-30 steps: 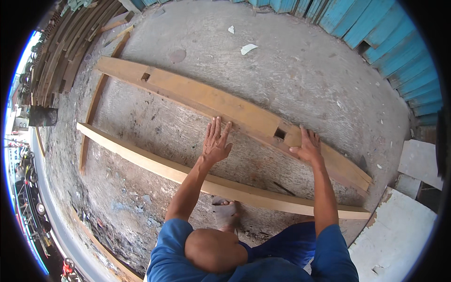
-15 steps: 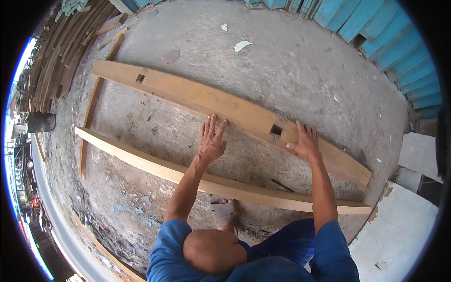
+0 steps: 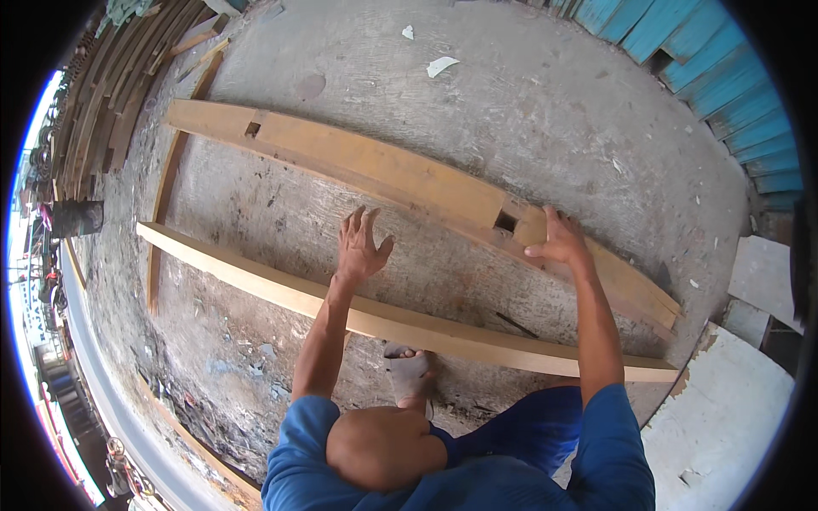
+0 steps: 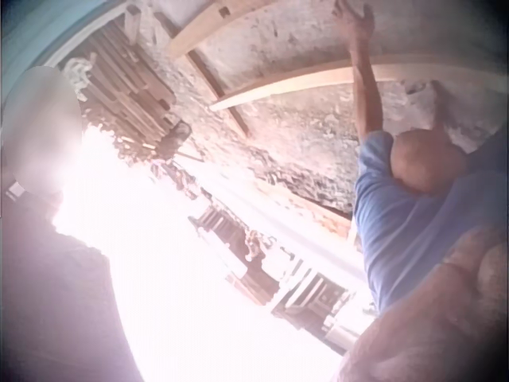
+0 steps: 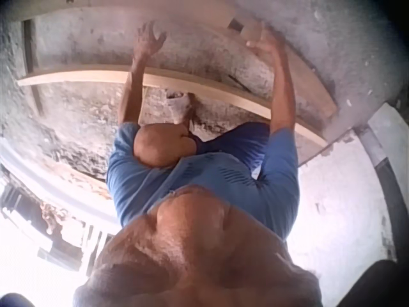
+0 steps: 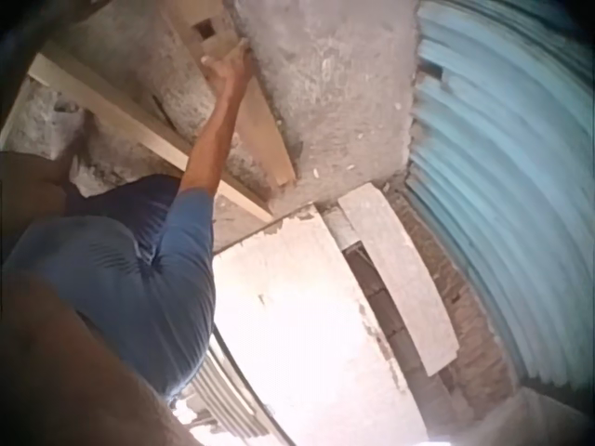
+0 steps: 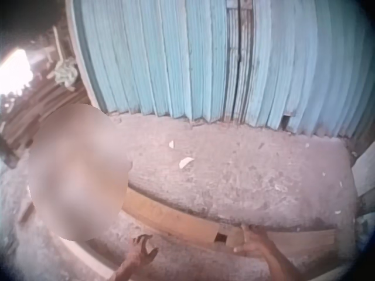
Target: The person measures a length of lumber using a tape measure and assembles two pieces of wood by inserting a tenon into a mortise joint.
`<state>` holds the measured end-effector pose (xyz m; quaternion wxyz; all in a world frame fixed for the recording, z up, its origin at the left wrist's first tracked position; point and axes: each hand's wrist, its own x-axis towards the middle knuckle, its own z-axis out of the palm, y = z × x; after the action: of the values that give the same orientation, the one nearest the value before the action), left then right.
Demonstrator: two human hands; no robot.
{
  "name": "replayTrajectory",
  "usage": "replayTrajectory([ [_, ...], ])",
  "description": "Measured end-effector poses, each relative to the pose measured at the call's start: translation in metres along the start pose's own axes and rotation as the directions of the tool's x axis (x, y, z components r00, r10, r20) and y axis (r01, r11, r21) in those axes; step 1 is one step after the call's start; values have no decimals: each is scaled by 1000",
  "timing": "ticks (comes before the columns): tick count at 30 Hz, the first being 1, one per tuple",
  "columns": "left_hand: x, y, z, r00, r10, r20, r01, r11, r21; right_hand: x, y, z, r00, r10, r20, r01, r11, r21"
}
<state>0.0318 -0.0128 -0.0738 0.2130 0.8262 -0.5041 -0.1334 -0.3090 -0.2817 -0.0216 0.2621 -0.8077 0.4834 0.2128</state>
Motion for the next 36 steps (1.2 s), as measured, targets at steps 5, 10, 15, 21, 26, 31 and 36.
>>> replayTrajectory([
  [5, -1, -3, 17, 986, -77, 146, 114, 956, -269, 2, 4, 12, 1000, -26, -7, 26, 1000, 3],
  [10, 26, 37, -28, 980, 187, -73, -185, 982, 40, -7, 4, 8, 999, -15, -35, 15, 1000, -21],
  [15, 37, 35, -41, 981, 188, -53, -184, 980, 74, -10, -6, 6, 1000, -3, 9, 3, 1000, -4],
  [21, 26, 30, -12, 994, 103, 33, -106, 988, 114, -4, 8, 5, 1000, 7, -4, -7, 1000, -8],
  [26, 16, 17, 1, 994, 67, 84, -75, 992, 100, 1, 3, 12, 998, -1, -61, 0, 1000, -17],
  [31, -8, 4, -33, 992, 25, 121, -40, 991, 127, 1, 12, 31, 981, -93, -170, 116, 985, 126],
  [36, -27, -3, -130, 945, -266, -189, 294, 946, 137, -5, 24, 27, 969, -108, -223, 166, 951, 262],
])
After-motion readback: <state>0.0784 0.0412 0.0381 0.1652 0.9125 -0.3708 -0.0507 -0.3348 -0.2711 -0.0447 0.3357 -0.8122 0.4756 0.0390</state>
